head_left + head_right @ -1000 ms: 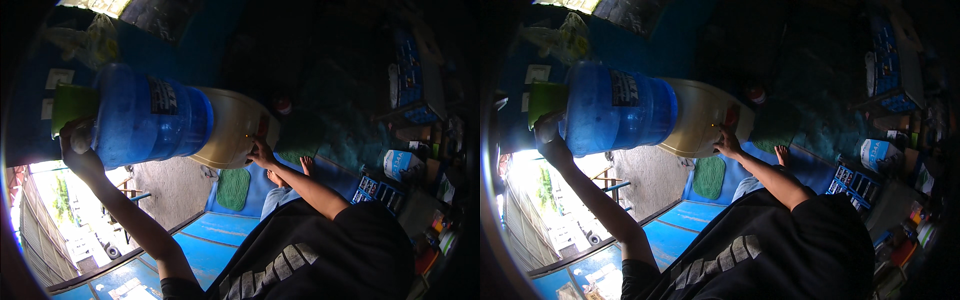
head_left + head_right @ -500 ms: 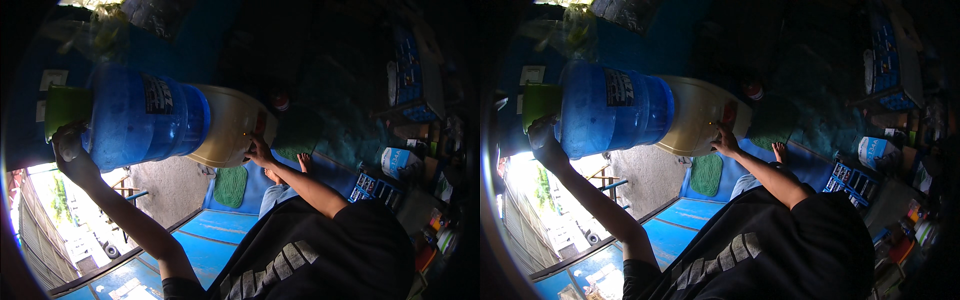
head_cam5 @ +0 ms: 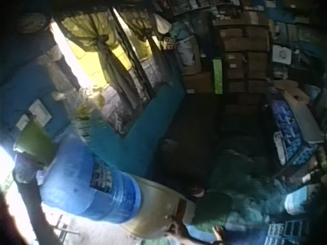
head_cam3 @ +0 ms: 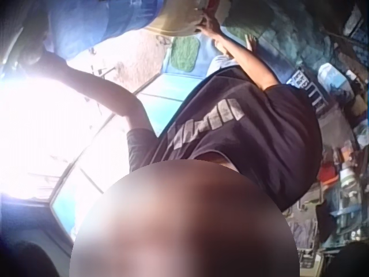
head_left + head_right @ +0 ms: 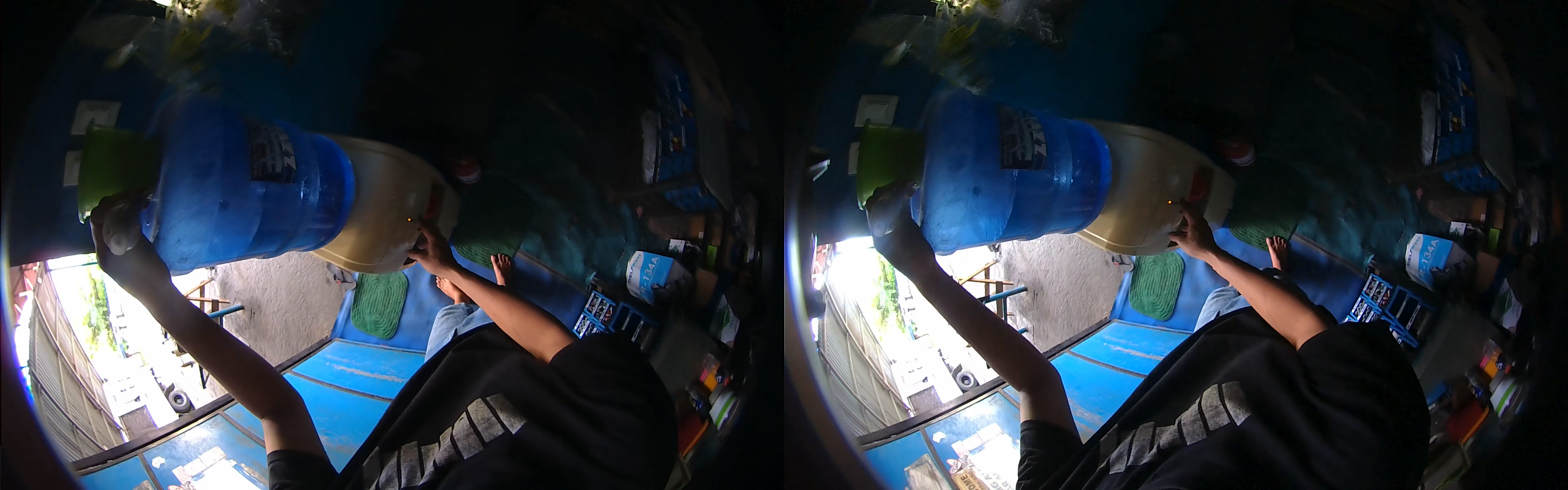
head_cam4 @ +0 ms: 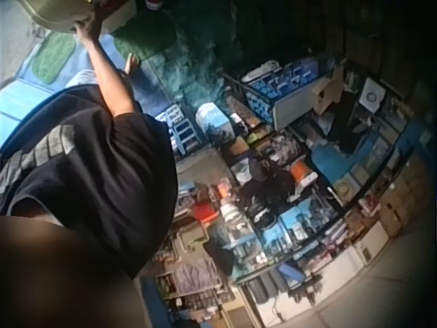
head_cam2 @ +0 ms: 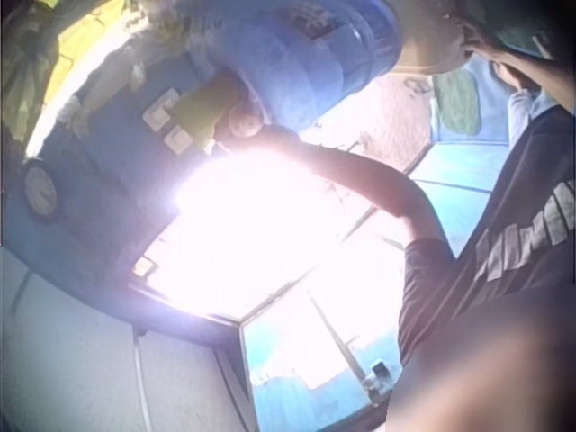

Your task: The person works on a metal evaporator coil on a wooden workbench, using pliers to adjust a white plastic component and a thin wire. They then walk into a small shop room, retrieve a small bottle from a shelf, and return to the workbench to continue handling the coil and bottle.

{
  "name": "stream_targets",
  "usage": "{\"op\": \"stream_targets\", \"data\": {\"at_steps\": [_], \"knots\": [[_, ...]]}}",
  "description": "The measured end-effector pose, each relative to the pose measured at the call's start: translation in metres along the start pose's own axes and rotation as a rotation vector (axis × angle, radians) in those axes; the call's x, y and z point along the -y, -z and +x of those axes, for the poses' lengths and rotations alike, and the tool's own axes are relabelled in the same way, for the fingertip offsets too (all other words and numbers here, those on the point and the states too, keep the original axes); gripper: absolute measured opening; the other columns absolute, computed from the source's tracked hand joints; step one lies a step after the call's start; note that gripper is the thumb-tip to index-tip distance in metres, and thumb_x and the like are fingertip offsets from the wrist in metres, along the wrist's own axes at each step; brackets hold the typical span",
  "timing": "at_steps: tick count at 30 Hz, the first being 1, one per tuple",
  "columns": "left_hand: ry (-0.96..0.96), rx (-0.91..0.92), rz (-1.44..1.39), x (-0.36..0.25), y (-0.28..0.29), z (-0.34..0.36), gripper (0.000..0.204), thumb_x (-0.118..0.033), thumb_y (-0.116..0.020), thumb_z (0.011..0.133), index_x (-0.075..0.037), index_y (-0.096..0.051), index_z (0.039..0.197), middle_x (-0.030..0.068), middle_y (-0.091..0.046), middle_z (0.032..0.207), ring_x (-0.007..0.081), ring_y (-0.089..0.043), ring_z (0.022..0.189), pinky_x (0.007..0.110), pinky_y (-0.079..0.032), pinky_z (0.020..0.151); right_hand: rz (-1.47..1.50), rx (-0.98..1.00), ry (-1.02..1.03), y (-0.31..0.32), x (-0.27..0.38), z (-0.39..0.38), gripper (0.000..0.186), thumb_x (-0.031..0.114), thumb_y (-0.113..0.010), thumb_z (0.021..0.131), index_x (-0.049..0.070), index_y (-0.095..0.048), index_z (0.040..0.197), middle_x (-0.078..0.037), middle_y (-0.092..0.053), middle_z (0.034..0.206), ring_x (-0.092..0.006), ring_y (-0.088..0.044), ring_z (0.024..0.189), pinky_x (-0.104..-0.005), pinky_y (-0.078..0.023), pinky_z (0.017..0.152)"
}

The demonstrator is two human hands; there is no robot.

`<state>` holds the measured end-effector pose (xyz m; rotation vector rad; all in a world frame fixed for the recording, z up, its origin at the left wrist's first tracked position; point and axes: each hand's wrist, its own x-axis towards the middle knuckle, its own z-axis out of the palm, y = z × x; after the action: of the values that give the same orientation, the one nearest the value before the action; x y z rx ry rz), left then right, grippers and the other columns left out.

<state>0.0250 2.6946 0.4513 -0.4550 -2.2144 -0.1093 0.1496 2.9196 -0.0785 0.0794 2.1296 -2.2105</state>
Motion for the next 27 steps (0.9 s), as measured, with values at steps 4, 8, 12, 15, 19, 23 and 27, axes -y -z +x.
{"op": "stream_targets", "data": {"at_steps": [4,8,12,15,19,23,27], "knots": [[0.085,-0.066,-0.088,0.001,-0.004,-0.001,0.019,-0.017,-0.060,0.098,-0.004,-0.072,0.106,0.0085,-0.074,0.102,0.0242,-0.071,0.099,0.037,-0.054,0.092,-0.014,0.010,-0.028,0.002,-0.001,0.000,0.099,0.004,-0.085,0.075,0.006,-0.033,0.159,-0.021,-0.041,0.156,-0.0372,-0.050,0.139,-0.0427,-0.058,0.103],[0.078,-0.044,-0.195,0.003,-0.004,-0.002,0.020,-0.017,-0.061,0.098,-0.004,-0.073,0.108,0.0083,-0.074,0.102,0.0243,-0.071,0.099,0.037,-0.054,0.092,-0.068,0.005,0.005,0.000,-0.010,0.001,0.100,0.005,-0.086,0.073,0.006,-0.033,0.159,-0.021,-0.043,0.154,-0.0375,-0.050,0.139,-0.0435,-0.058,0.102],[0.015,-0.028,-0.117,0.004,-0.002,0.000,0.018,-0.015,-0.064,0.097,-0.005,-0.074,0.108,0.0072,-0.074,0.104,0.0239,-0.071,0.100,0.037,-0.053,0.096,-0.101,-0.005,0.073,-0.001,-0.015,0.002,0.099,0.005,-0.085,0.073,0.007,-0.035,0.157,-0.020,-0.044,0.153,-0.0378,-0.050,0.138,-0.0430,-0.058,0.101],[0.039,-0.034,-0.069,0.004,-0.003,0.000,0.017,-0.014,-0.064,0.098,-0.006,-0.075,0.107,0.0061,-0.075,0.106,0.0229,-0.072,0.101,0.037,-0.052,0.097,-0.047,-0.030,0.029,-0.003,-0.012,0.000,0.094,-0.001,-0.082,0.074,0.011,-0.039,0.156,-0.018,-0.044,0.151,-0.0349,-0.051,0.136,-0.0415,-0.059,0.100],[0.026,-0.019,-0.078,0.008,-0.002,-0.002,0.016,-0.012,-0.061,0.101,-0.005,-0.074,0.105,0.0068,-0.074,0.106,0.0219,-0.071,0.100,0.037,-0.053,0.096,-0.008,-0.027,0.022,-0.002,-0.005,-0.001,0.093,0.004,-0.082,0.075,0.008,-0.037,0.156,-0.021,-0.045,0.152,-0.0374,-0.055,0.133,-0.0399,-0.059,0.096],[-0.032,0.018,-0.259,0.013,-0.002,0.000,0.015,-0.007,-0.059,0.101,-0.003,-0.071,0.107,0.0089,-0.073,0.107,0.0219,-0.070,0.099,0.036,-0.054,0.094,-0.066,0.002,0.013,0.000,-0.004,0.000,0.095,0.004,-0.081,0.077,0.007,-0.033,0.158,-0.023,-0.046,0.152,-0.0376,-0.058,0.129,-0.0400,-0.058,0.098],[-0.025,0.028,-0.273,0.013,-0.001,0.001,0.014,-0.003,-0.057,0.102,-0.003,-0.069,0.108,0.0090,-0.072,0.106,0.0215,-0.070,0.097,0.036,-0.056,0.092,-0.007,-0.001,0.002,-0.003,-0.005,-0.002,0.094,0.004,-0.080,0.077,0.007,-0.031,0.158,-0.023,-0.045,0.153,-0.0388,-0.056,0.132,-0.0420,-0.054,0.105]]}}
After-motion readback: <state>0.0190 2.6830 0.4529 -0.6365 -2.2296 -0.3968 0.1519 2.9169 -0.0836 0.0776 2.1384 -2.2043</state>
